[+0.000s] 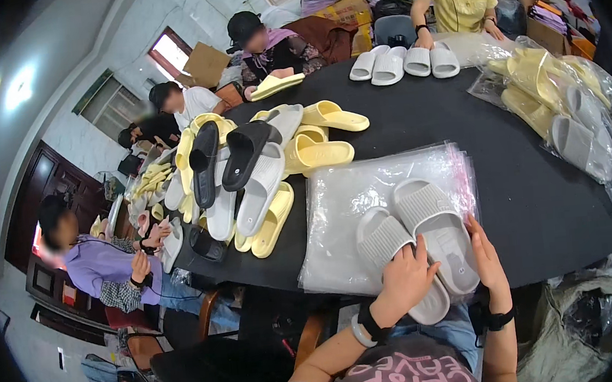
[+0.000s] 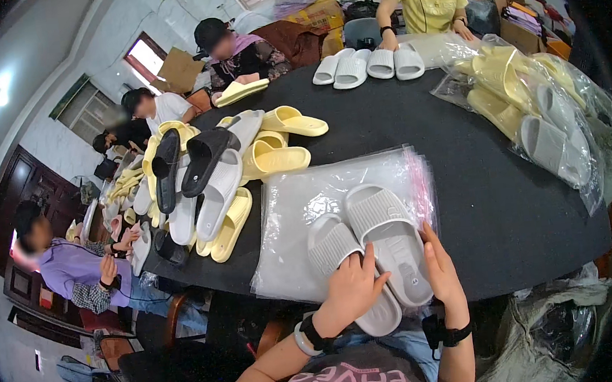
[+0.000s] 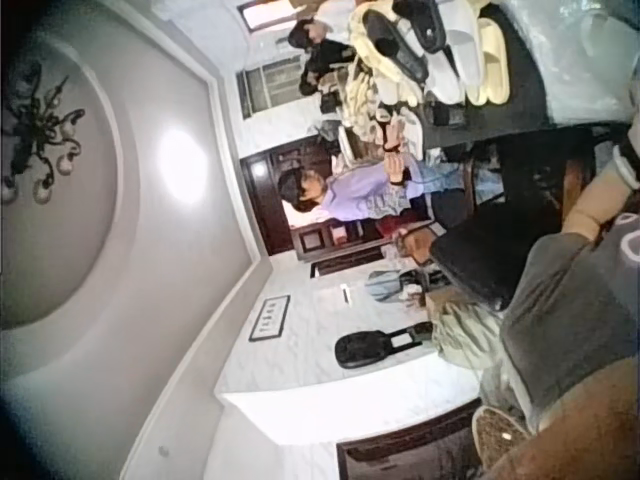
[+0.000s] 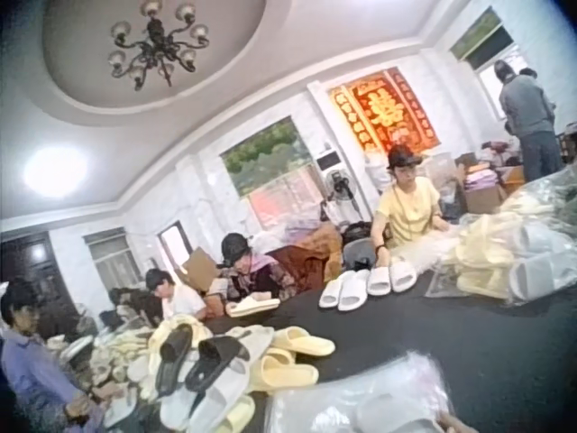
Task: The person places pairs of slippers into clear plastic bags at a table. They handle yellow, white, gray, and black slippers, placing them into bags and setting the packaged items aside. Other people are working at the same table in the background.
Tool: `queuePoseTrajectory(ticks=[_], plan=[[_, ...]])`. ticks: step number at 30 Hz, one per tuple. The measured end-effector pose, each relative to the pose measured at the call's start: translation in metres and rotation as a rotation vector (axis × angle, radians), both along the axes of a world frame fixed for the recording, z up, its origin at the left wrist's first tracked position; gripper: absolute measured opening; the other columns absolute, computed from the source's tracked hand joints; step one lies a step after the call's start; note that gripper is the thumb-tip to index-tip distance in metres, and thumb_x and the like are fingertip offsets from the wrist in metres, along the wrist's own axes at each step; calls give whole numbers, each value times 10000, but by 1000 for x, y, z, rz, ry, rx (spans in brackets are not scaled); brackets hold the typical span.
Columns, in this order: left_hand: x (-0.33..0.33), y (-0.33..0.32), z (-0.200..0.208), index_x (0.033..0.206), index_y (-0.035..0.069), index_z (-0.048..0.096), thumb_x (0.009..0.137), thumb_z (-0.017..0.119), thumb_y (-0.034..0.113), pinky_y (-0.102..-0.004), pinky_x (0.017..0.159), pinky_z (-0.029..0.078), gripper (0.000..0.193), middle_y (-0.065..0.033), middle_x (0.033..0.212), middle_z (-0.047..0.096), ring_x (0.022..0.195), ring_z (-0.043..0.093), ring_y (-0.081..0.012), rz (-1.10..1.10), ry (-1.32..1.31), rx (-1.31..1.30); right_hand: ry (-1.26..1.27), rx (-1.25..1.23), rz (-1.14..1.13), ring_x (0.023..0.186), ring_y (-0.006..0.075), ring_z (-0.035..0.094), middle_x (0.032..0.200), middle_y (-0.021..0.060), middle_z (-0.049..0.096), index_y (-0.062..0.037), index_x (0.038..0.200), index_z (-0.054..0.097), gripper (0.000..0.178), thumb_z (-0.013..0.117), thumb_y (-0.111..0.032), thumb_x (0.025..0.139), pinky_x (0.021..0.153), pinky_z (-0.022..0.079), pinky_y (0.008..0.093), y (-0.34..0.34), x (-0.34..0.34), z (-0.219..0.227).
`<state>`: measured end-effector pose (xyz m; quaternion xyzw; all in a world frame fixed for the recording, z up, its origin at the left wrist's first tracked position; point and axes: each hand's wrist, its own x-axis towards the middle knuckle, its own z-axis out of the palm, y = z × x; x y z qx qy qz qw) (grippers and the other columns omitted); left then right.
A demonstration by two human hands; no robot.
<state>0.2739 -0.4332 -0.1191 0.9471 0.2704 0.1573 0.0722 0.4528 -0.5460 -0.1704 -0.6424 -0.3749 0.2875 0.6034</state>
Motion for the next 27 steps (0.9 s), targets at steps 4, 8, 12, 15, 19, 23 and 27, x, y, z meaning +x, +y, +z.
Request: queuePoseTrajectory(ticks=[4,8,12,15,19,23,27], plan=[[-23,2,23,1275,-24,532,899,649,387,-435,710,525,569,-196,938,595,866,609,-362,54,-9,-81,142,44,41,1379,335,413,1470,279,420,15,1522,278,717,294,-525,1051,1139,311,402,3,-4,2],[-75,27,52,1205,-5,572,919,637,341,-468,732,501,454,-200,957,595,877,606,-380,121,-51,-121,146,55,13,1375,351,415,1462,290,422,22,1518,279,740,295,-546,1045,1144,309,417,2,-2,-10],[-153,74,46,1104,-21,617,923,644,198,-412,674,481,286,-159,959,581,835,599,-317,314,-331,-163,114,18,5,1367,340,427,1453,289,432,50,1503,294,725,331,-515,1049,1139,321,409,3,-7,2],[-207,103,45,1072,-37,627,900,620,40,-309,647,439,188,-89,913,526,768,540,-191,387,-628,-254,103,2,-4,1363,335,434,1446,287,442,50,1498,305,711,338,-502,1052,1138,324,403,4,-8,3],[-239,150,78,1058,-27,625,867,610,-20,-257,651,399,192,-52,882,464,754,490,-153,399,-624,-142,61,-14,-4,1357,327,442,1449,275,446,52,1490,322,678,347,-471,1059,1136,328,398,4,-8,2],[-237,242,125,1018,-24,622,870,644,83,-306,678,405,185,-74,843,468,725,470,-189,329,-633,23,75,-16,-21,1352,317,448,1447,269,451,59,1483,329,656,364,-443,1061,1128,341,393,3,-8,0],[-219,361,181,1039,-15,669,833,679,178,-383,711,434,282,-164,804,534,780,533,-301,432,-520,301,61,-35,-40,1314,299,487,1413,243,498,47,1471,364,614,382,-412,1064,1106,366,383,3,-7,-4]])
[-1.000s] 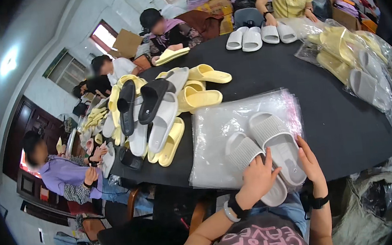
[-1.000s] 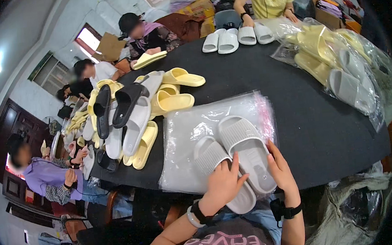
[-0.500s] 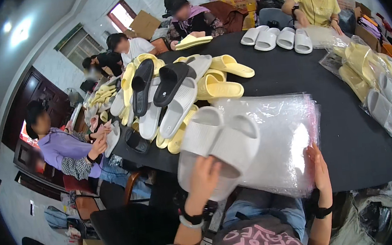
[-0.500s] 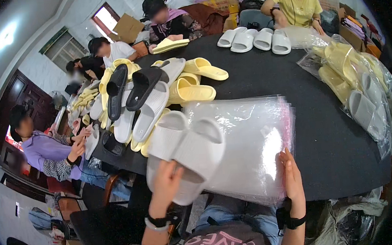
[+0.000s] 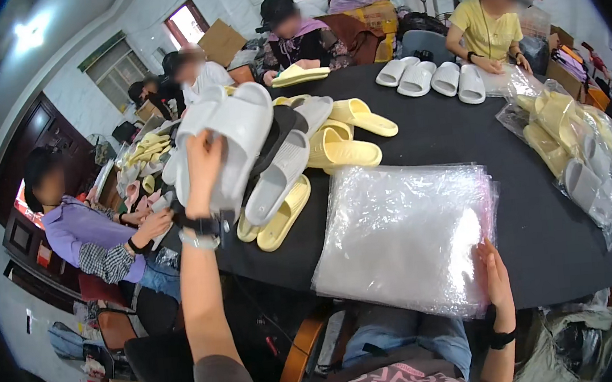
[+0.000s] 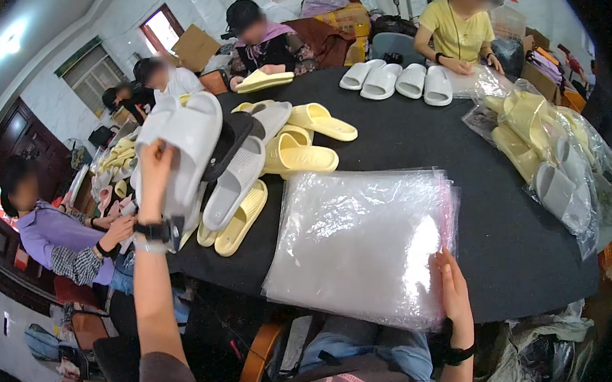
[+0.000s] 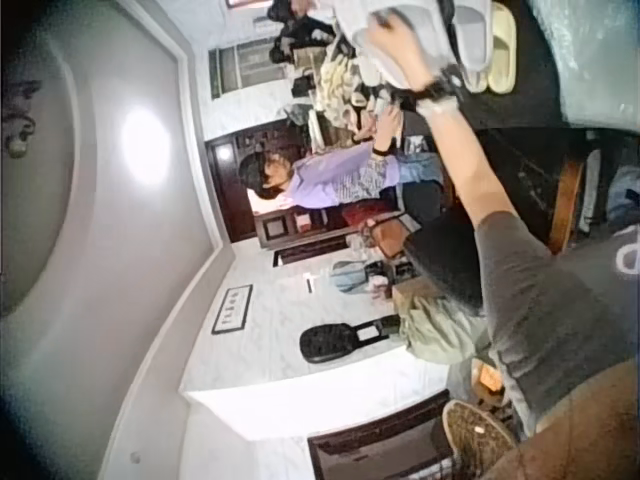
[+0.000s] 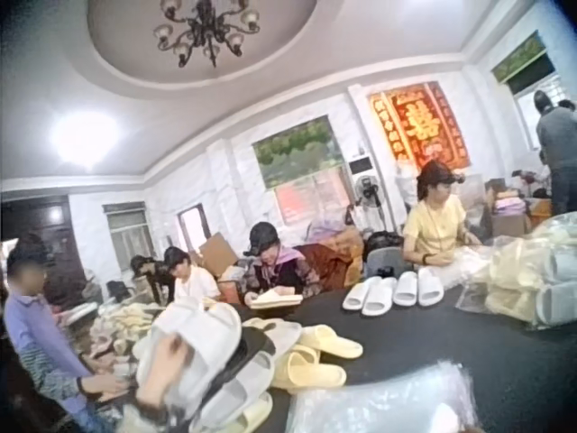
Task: The person places pairs of slippers into clear plastic bags at a table. They handle yellow, white, gray, and black slippers, placing them into bags and setting the packaged items aside. Other people are working at the same table in the background.
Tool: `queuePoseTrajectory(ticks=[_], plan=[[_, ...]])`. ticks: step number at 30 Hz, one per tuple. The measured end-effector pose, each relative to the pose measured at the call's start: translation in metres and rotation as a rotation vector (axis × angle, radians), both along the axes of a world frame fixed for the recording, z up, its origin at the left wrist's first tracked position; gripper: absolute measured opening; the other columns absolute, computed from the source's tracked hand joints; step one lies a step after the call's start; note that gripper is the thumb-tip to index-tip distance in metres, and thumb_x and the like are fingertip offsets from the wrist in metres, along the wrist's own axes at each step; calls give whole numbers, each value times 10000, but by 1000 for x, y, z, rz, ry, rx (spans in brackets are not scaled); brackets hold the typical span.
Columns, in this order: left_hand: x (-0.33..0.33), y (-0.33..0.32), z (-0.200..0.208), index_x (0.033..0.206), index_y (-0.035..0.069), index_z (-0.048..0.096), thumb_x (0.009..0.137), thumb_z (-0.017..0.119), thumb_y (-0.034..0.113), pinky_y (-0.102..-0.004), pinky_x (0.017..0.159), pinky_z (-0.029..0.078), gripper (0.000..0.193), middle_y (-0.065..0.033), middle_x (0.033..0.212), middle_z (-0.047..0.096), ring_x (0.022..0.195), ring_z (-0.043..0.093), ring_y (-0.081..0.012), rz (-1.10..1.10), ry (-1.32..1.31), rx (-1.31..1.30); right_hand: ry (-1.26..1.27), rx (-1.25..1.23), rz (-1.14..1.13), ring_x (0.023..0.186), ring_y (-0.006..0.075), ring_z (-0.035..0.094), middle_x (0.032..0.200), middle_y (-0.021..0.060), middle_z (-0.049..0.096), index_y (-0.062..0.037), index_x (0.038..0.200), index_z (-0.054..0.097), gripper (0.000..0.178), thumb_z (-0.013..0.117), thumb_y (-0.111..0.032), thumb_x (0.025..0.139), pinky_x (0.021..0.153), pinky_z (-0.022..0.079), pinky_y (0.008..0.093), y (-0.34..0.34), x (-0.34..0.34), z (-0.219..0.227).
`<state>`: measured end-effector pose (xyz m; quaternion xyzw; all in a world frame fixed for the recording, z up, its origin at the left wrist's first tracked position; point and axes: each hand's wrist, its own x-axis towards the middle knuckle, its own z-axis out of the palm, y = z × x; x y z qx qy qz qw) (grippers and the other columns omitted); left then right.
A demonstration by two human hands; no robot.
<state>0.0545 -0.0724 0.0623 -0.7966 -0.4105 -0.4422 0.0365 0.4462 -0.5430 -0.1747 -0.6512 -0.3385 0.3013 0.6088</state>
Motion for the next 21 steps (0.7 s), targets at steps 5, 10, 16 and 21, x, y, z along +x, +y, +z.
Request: queuePoseTrajectory(ticks=[5,10,16,21], plan=[[-3,132,34,1153,16,673,811,679,174,-475,931,459,377,-309,1005,615,1019,574,-435,103,130,101,3,5,1,1288,300,508,1392,235,520,41,1468,375,559,384,-352,1071,1095,378,377,7,-2,5],[11,132,-19,1243,75,642,818,690,183,-474,1079,391,442,-352,1346,484,1253,479,-478,111,239,90,-104,-23,-46,1275,305,525,1362,250,544,59,1442,405,541,412,-327,1063,1088,385,379,3,-5,4],[39,43,-46,1361,147,575,820,634,575,-676,1093,226,692,-224,1537,342,1413,328,-407,345,435,-55,-164,-70,-41,1265,280,538,1348,214,567,66,1391,461,490,444,-286,1050,1077,395,367,1,-2,5],[56,2,-62,1434,117,485,722,655,706,-776,1047,150,940,-211,1568,284,1432,258,-447,422,556,-59,-185,-41,-36,1255,279,543,1361,211,554,53,1391,470,473,455,-267,1043,1073,400,364,4,-5,1]])
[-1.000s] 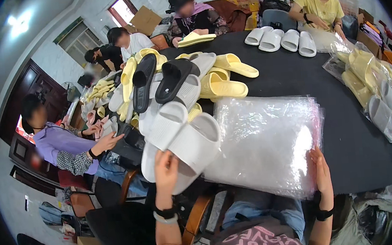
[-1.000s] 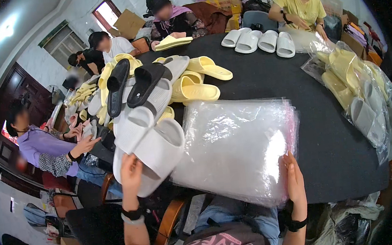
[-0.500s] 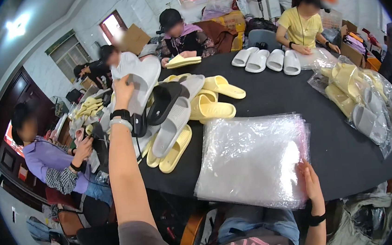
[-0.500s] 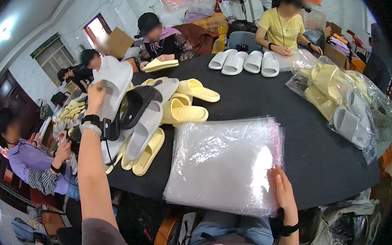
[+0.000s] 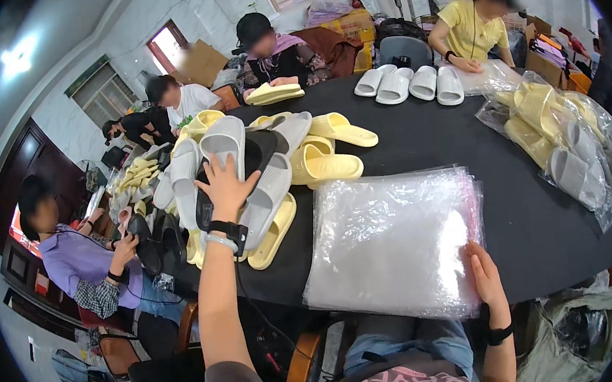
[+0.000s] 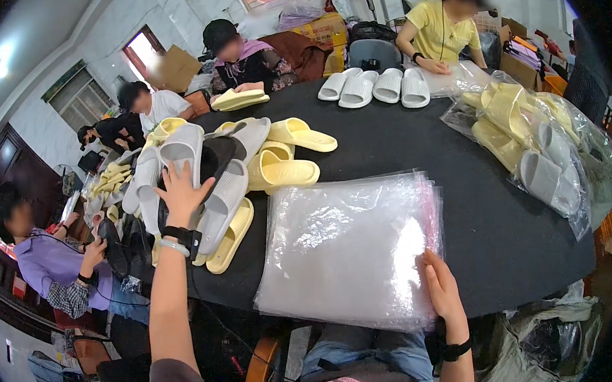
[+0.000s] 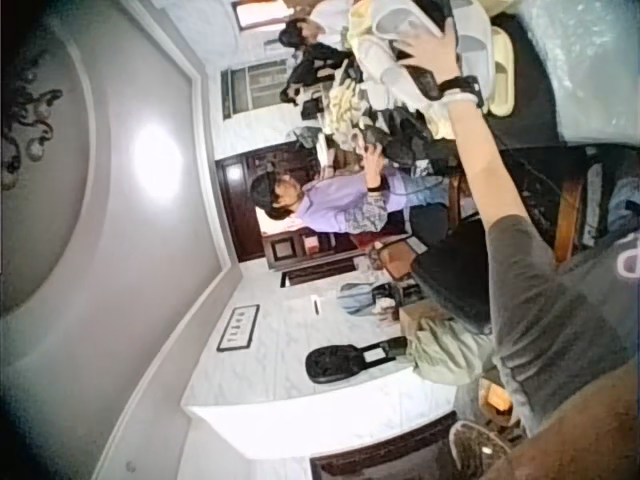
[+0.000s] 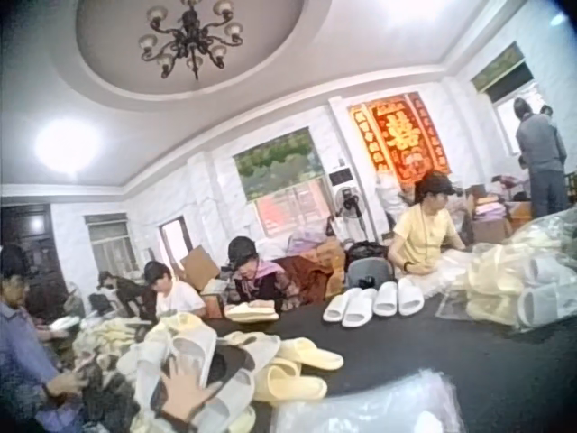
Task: The person places pairs of slippers into clear plastic bags at a table. They handle yellow, white, gray, and black slippers, placing them into bags and setting the packaged items aside. Other people are working at the same table in the background.
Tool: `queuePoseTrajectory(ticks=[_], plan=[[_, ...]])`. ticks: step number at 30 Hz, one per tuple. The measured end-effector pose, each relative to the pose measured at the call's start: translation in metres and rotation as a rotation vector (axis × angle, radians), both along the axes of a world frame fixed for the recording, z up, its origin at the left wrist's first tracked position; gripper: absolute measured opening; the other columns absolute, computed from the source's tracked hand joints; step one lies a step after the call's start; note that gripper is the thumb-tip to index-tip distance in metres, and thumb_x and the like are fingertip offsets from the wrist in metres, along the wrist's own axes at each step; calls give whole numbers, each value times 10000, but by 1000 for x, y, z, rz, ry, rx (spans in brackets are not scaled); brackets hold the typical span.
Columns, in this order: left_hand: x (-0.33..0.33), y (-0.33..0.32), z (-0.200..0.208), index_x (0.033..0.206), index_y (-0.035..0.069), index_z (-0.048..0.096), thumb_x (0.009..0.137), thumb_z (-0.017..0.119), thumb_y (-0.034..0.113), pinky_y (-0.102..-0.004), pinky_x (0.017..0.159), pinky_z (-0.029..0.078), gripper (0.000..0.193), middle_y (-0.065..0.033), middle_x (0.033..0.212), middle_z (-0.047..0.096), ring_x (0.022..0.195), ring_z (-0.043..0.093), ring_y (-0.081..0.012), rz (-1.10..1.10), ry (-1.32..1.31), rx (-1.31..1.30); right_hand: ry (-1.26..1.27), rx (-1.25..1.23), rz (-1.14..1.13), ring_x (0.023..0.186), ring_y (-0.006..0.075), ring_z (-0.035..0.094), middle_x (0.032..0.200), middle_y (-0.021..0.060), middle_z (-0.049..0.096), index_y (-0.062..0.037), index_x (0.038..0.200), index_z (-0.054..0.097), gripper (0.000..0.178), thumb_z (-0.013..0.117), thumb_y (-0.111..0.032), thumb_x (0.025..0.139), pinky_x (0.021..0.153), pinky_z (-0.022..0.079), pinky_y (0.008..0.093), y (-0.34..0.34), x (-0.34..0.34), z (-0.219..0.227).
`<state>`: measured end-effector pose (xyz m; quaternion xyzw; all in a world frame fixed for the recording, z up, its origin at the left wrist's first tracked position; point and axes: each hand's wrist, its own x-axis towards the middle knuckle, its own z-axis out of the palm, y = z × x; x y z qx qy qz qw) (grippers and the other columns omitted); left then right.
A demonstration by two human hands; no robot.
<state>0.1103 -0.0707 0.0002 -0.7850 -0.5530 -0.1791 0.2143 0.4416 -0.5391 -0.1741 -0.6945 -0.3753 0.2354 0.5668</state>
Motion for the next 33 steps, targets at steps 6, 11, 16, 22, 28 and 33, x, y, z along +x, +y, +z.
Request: queuePoseTrajectory(ticks=[6,11,16,22,28,33], plan=[[24,-21,-15,1503,214,377,732,685,653,-773,1032,199,939,-195,1552,313,1417,296,-429,3,197,38,-94,-68,-12,1254,283,541,1354,200,561,32,1384,491,441,475,-235,1033,1068,405,367,1,0,5],[14,-8,-19,1239,197,667,764,667,628,-768,1016,236,642,-162,1527,366,1409,304,-415,22,203,-42,-64,-59,-32,1250,283,544,1345,197,567,27,1374,503,428,489,-223,1027,1062,411,369,-2,3,-2],[-20,20,-28,1086,146,748,809,629,621,-766,1004,242,563,-125,1526,397,1404,328,-396,37,60,12,-113,-66,-34,1230,282,561,1333,198,574,29,1371,505,425,497,-217,1024,1051,423,369,1,-5,10],[-24,30,-21,1138,176,732,823,624,620,-792,1014,214,555,-134,1519,405,1414,321,-393,-9,35,-31,-171,-42,-18,1198,270,577,1307,196,585,41,1354,507,417,503,-205,1017,1022,440,349,-1,-3,9],[-37,12,-24,1386,271,550,882,628,529,-741,1067,199,571,-142,1514,406,1428,337,-331,-74,22,-37,-281,-17,13,1231,343,543,1324,192,553,-12,1315,549,366,550,-146,974,1026,434,385,-6,-11,47],[-20,-33,-37,1437,100,464,900,628,384,-617,1145,178,629,-186,1471,447,1410,359,-345,-327,43,128,-562,-65,4,1287,356,492,1370,171,530,-56,1320,560,405,614,-168,934,1071,395,437,-19,-16,64]])
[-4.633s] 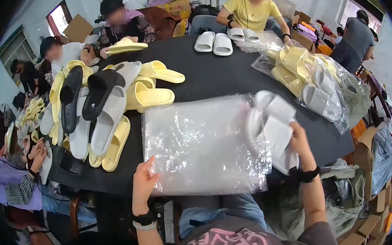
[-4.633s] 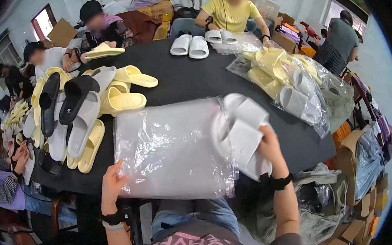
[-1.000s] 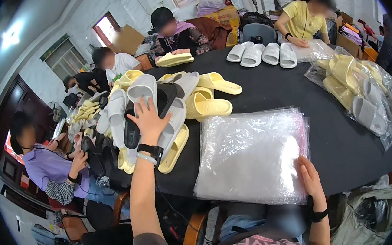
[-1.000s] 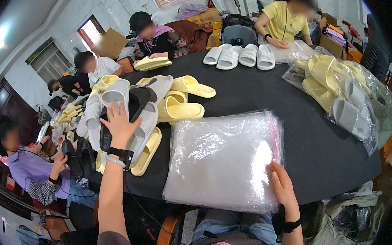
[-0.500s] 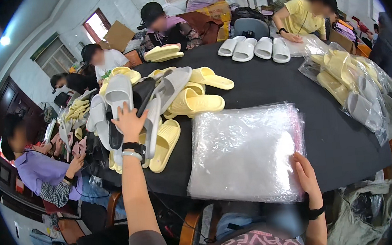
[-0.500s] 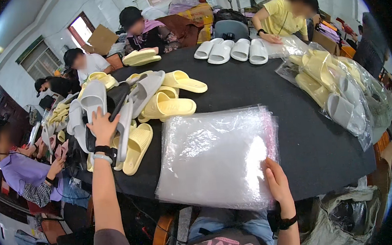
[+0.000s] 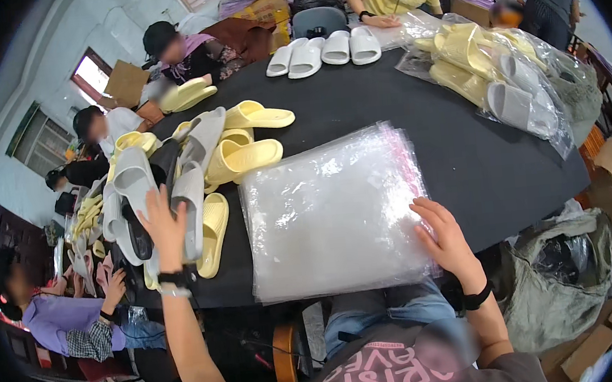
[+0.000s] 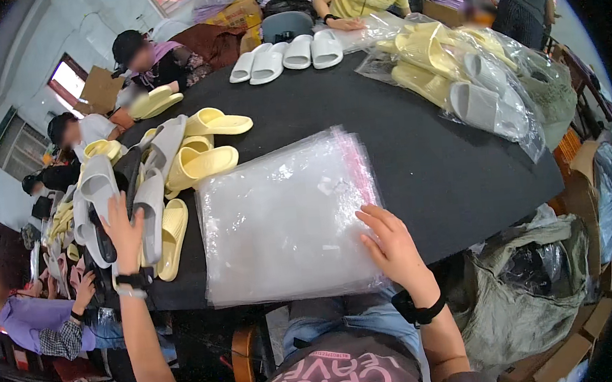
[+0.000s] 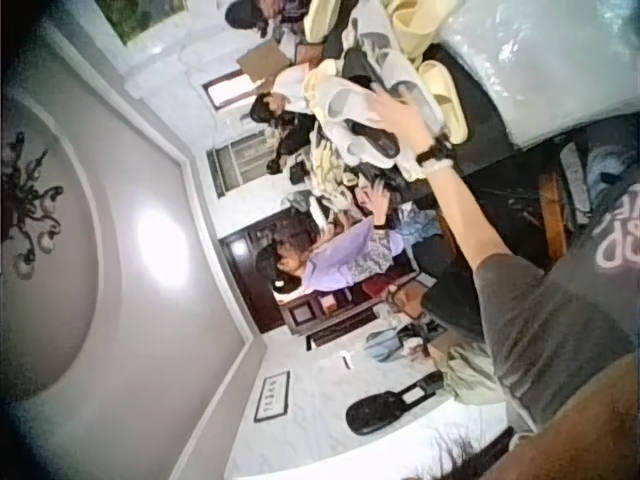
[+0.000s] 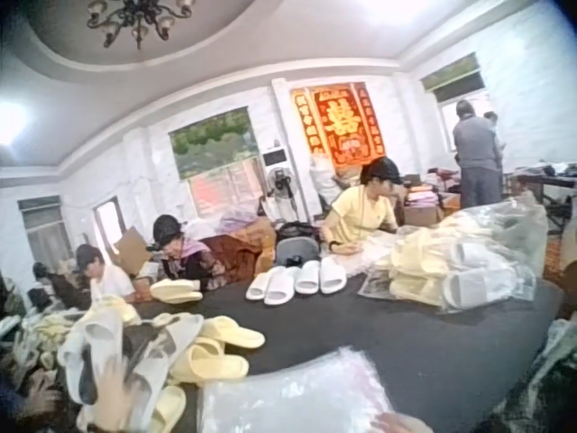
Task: The person places pairs of slippers into clear plastic bags at a table. They handle yellow, white, gray, and black slippers, placing them into bags and setting the packaged items aside. Other people are working at the same table in the background.
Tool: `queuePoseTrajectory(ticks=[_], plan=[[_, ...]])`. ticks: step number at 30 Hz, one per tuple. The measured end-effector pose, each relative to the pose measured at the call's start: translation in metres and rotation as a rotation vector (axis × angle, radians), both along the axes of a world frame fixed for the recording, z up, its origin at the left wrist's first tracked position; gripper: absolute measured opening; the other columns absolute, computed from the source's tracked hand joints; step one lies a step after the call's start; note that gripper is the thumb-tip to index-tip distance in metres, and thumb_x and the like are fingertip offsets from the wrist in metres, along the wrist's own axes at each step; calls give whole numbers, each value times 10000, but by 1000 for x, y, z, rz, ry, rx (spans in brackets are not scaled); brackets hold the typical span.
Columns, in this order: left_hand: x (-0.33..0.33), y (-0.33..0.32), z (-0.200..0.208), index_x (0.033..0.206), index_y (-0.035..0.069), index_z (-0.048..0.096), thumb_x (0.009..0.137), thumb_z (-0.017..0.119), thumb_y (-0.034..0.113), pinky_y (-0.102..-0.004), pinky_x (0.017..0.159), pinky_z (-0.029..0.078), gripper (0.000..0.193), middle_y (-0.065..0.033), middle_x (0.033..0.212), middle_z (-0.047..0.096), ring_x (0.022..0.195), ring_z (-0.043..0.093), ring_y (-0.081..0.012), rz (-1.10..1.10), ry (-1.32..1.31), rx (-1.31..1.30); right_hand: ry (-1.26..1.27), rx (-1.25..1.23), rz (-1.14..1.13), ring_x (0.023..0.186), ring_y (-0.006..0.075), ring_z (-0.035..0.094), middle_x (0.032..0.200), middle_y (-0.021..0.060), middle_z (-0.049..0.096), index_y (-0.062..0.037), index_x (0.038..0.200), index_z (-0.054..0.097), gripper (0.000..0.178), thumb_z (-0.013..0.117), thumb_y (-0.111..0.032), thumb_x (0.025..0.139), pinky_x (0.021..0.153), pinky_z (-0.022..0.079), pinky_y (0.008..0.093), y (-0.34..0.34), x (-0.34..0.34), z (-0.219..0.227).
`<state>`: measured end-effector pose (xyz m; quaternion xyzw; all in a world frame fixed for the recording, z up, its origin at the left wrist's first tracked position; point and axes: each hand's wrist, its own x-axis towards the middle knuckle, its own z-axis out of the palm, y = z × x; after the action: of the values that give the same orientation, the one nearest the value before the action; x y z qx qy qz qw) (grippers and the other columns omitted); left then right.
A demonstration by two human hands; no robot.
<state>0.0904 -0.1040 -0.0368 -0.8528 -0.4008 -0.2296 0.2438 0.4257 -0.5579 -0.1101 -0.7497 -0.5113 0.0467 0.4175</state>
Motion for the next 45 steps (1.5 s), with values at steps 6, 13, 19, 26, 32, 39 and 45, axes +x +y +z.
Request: queuePoseTrajectory(ticks=[6,13,19,26,32,39,45], plan=[[64,-128,-63,1442,37,436,932,587,405,-546,1174,190,647,-193,1515,397,1431,325,-360,-456,109,-530,-333,-267,27,1421,352,334,1497,132,424,-171,1435,479,520,572,-338,952,1159,243,539,12,-19,-13],[92,-116,-95,1532,27,254,945,544,475,-554,1181,155,793,-200,1588,262,1476,240,-344,-339,211,-631,-386,-302,103,1441,331,313,1521,92,414,-241,1450,476,558,532,-479,948,1176,194,554,15,-17,-36],[81,-102,-100,1529,15,259,949,514,520,-540,1186,157,811,-223,1586,250,1485,222,-331,-232,372,-699,-402,-279,93,1435,323,330,1511,78,437,-252,1434,499,546,528,-497,947,1176,198,540,18,-19,-39],[83,-132,-10,1452,-21,389,953,586,388,-520,1169,227,675,-253,1530,339,1434,314,-373,-563,375,-767,-414,-282,82,1430,322,339,1514,81,433,-259,1440,488,551,511,-514,952,1172,208,542,13,-15,-41],[69,-145,-68,1464,-27,360,963,548,416,-551,1152,241,695,-277,1527,328,1428,295,-430,-550,391,-790,-424,-314,115,1443,331,312,1534,94,402,-264,1478,430,582,442,-558,976,1167,210,565,14,-15,-44],[66,-185,-85,1470,-33,354,965,529,419,-585,1172,149,700,-253,1550,302,1450,265,-403,-526,304,-633,-402,-280,159,1457,336,279,1560,102,350,-236,1503,385,588,420,-533,997,1168,198,561,13,-11,-53],[102,-247,-109,1514,10,302,978,459,449,-574,1184,90,710,-235,1570,277,1463,226,-413,-598,171,-738,5,-310,460,1468,347,257,1557,166,344,-87,1516,343,648,419,-497,1020,1184,208,505,3,36,-31]])
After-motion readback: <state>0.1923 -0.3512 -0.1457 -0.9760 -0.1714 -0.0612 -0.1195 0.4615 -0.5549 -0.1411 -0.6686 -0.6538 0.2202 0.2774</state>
